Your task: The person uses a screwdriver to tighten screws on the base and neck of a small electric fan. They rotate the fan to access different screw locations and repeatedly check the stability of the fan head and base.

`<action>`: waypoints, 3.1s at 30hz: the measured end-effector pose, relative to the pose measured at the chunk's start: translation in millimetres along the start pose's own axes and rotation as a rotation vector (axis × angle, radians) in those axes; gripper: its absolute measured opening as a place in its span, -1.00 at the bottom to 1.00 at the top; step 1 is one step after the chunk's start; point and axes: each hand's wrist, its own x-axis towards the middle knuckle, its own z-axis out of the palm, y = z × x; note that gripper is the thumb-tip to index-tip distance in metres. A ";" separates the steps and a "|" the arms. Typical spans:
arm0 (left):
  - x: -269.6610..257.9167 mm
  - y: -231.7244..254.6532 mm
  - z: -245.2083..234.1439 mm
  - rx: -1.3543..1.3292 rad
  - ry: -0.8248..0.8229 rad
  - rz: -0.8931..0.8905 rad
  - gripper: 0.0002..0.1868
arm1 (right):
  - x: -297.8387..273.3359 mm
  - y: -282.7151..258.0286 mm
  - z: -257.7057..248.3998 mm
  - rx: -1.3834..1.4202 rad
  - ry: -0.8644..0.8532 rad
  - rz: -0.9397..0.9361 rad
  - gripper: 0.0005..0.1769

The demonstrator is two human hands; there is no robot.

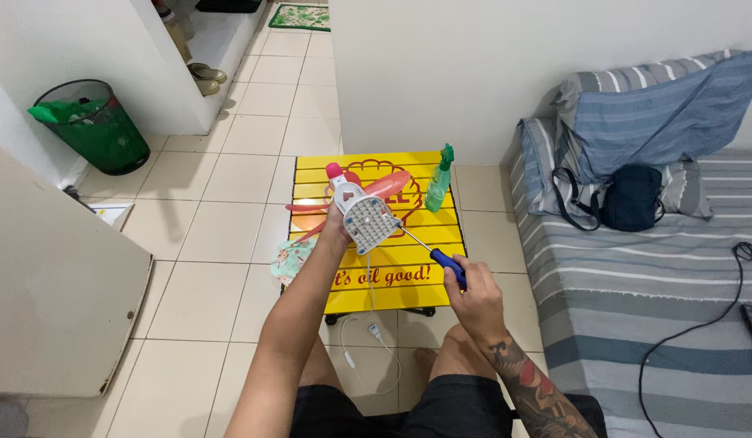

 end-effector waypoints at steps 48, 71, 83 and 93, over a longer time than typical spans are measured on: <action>-15.2 -48.1 -119.8 0.700 0.227 0.344 -0.37 | 3.7 17.4 11.8 0.166 -0.180 0.189 -0.61; -64.4 -62.0 -58.6 0.718 0.173 0.318 -0.65 | 17.5 -12.4 17.4 0.226 -0.190 0.104 -0.64; -70.8 -73.8 -53.0 0.822 0.178 0.340 -0.64 | 16.9 -14.2 15.9 0.090 -0.056 0.040 -0.63; -75.5 -74.5 -27.9 0.895 0.280 0.497 -0.54 | 20.2 -16.2 29.8 0.092 -0.106 0.008 -0.60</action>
